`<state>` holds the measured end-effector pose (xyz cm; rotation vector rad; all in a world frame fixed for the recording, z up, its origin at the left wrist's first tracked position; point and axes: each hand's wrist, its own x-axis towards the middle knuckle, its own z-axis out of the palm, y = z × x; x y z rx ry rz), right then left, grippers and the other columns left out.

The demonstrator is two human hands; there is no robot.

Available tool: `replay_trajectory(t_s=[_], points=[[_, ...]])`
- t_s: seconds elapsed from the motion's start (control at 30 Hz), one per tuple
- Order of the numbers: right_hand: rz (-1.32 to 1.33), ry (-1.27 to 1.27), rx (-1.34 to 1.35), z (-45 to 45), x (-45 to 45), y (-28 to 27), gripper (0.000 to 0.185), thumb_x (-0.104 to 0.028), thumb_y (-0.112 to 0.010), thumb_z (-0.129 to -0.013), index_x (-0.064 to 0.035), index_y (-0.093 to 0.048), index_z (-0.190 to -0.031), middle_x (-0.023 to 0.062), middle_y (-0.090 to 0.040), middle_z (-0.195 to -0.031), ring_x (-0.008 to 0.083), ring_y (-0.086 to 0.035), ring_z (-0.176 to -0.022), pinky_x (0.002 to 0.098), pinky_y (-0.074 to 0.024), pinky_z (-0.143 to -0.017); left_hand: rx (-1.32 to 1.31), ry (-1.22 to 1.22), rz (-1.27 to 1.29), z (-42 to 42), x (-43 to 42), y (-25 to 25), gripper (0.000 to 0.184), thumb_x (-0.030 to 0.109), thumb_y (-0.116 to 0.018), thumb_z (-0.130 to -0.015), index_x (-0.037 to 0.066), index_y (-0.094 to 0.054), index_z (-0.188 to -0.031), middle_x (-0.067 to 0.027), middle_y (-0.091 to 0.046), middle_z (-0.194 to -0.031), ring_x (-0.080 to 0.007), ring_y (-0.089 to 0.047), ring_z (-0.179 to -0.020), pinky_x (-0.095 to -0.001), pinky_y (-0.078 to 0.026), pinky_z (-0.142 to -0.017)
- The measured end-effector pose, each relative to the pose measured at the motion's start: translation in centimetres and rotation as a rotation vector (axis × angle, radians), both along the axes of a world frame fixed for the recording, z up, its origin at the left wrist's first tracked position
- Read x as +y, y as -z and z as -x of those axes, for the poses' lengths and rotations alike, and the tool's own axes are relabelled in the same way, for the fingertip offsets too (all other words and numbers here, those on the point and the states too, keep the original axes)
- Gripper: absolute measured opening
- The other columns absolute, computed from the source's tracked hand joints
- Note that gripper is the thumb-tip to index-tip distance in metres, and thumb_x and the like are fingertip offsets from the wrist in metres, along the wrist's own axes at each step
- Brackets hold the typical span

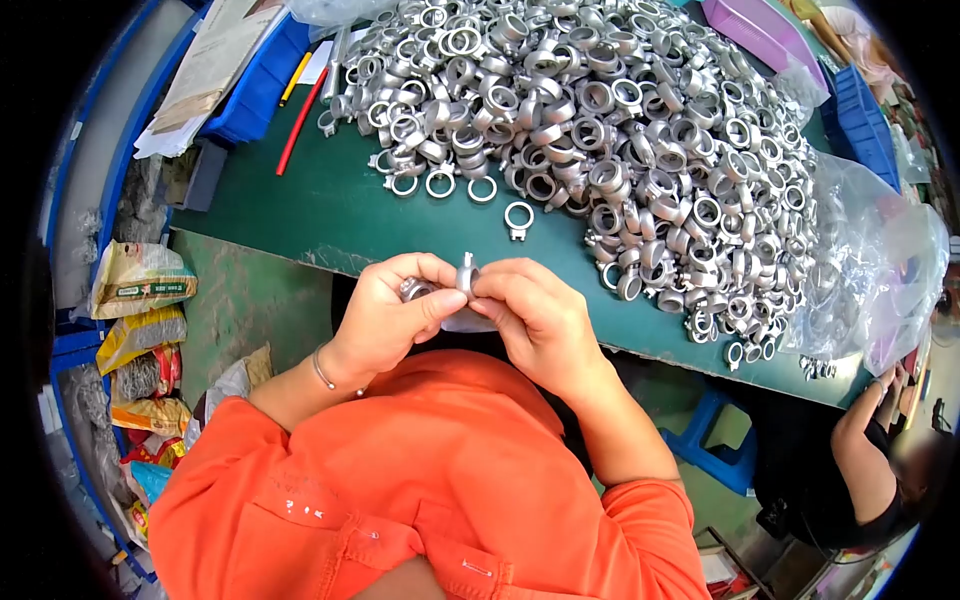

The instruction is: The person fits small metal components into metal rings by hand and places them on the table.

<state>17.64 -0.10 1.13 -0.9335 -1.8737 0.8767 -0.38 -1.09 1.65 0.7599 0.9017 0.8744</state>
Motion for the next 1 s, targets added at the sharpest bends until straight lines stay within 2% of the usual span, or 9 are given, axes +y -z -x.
replay_trajectory(t_s=[0.07,0.13,0.2,0.4,0.5,0.63,0.9,0.97,1.0], points=[[0.013,-0.007,0.070,0.0,-0.2,0.6,0.014,0.010,-0.057,-0.077,0.0001,-0.056,-0.087,0.0114,-0.061,-0.089,0.0203,-0.062,-0.076,0.0272,-0.0501,-0.066,0.192,-0.030,-0.342,-0.2,-0.2,0.1,0.005,0.000,-0.063,-0.080,0.000,-0.062,-0.085,-0.0014,-0.057,-0.078,-0.0051,-0.050,-0.064,-0.0190,-0.040,-0.053],[0.435,0.054,0.410,0.3,-1.1,1.0,0.014,0.010,-0.048,-0.083,0.0016,-0.051,-0.094,0.0118,-0.060,-0.097,0.0152,-0.062,-0.081,0.0256,-0.0512,-0.069,0.322,-0.022,-0.480,-0.1,-0.2,0.3,0.007,-0.001,-0.065,-0.077,0.001,-0.063,-0.083,-0.0030,-0.060,-0.081,-0.0083,-0.054,-0.070,-0.0216,-0.043,-0.061],[0.616,0.059,0.479,0.1,-1.1,0.3,0.014,0.006,-0.042,-0.089,0.0043,-0.047,-0.102,0.0109,-0.059,-0.097,0.0132,-0.062,-0.082,0.0235,-0.0512,-0.071,0.395,-0.027,-0.730,-0.1,-0.3,0.4,0.010,-0.002,-0.066,-0.075,0.001,-0.063,-0.083,-0.0061,-0.061,-0.082,-0.0128,-0.057,-0.072,-0.0237,-0.045,-0.063],[0.724,-0.096,0.531,-0.5,-1.5,0.1,0.022,-0.003,-0.048,-0.090,0.0042,-0.048,-0.111,0.0080,-0.059,-0.090,0.0107,-0.060,-0.078,0.0226,-0.0503,-0.067,0.465,-0.004,-0.854,-0.1,-0.2,0.2,0.010,-0.004,-0.065,-0.074,0.000,-0.063,-0.083,-0.0083,-0.061,-0.079,-0.0172,-0.058,-0.070,-0.0250,-0.047,-0.061],[0.583,-0.078,0.507,0.0,-1.9,0.7,0.027,-0.002,-0.059,-0.084,0.0033,-0.052,-0.109,0.0069,-0.058,-0.092,0.0112,-0.060,-0.079,0.0226,-0.0508,-0.069,0.485,0.013,-0.891,-0.1,-0.2,0.4,0.014,-0.003,-0.065,-0.074,0.001,-0.062,-0.087,-0.0071,-0.061,-0.078,-0.0135,-0.056,-0.068,-0.0231,-0.046,-0.060],[0.175,0.031,0.373,0.3,-1.4,1.2,0.034,0.008,-0.066,-0.072,0.0026,-0.055,-0.104,0.0098,-0.052,-0.098,0.0125,-0.058,-0.075,0.0208,-0.0511,-0.061,0.346,-0.100,-0.483,-0.4,-0.9,0.4,0.018,0.003,-0.067,-0.077,0.002,-0.059,-0.093,0.0004,-0.057,-0.078,-0.0030,-0.046,-0.062,-0.0179,-0.040,-0.057],[-0.138,0.162,0.094,0.3,-1.6,0.1,0.029,0.007,-0.069,-0.069,0.0007,-0.058,-0.096,0.0093,-0.056,-0.086,0.0144,-0.056,-0.068,0.0234,-0.0478,-0.054,0.347,0.014,-0.468,-0.1,-0.5,0.1,0.015,0.009,-0.063,-0.083,0.000,-0.060,-0.094,-0.0003,-0.058,-0.079,-0.0020,-0.050,-0.065,-0.0166,-0.042,-0.057],[-0.261,0.117,0.027,0.2,-1.6,-0.2,0.027,0.004,-0.070,-0.068,-0.0004,-0.060,-0.092,0.0103,-0.058,-0.080,0.0216,-0.057,-0.067,0.0281,-0.0490,-0.058,0.146,0.096,-0.074,0.3,-0.3,-0.4,0.017,0.013,-0.057,-0.087,0.000,-0.060,-0.098,-0.0026,-0.059,-0.079,-0.0034,-0.053,-0.065,-0.0169,-0.043,-0.051],[-0.309,0.016,0.037,0.2,-1.4,-0.7,0.025,0.002,-0.070,-0.068,0.0000,-0.061,-0.091,0.0110,-0.059,-0.083,0.0234,-0.058,-0.068,0.0310,-0.0494,-0.061,0.145,0.096,-0.077,0.2,-0.1,-0.7,0.017,0.013,-0.057,-0.087,0.000,-0.060,-0.098,-0.0026,-0.059,-0.079,-0.0034,-0.053,-0.065,-0.0169,-0.043,-0.051]])
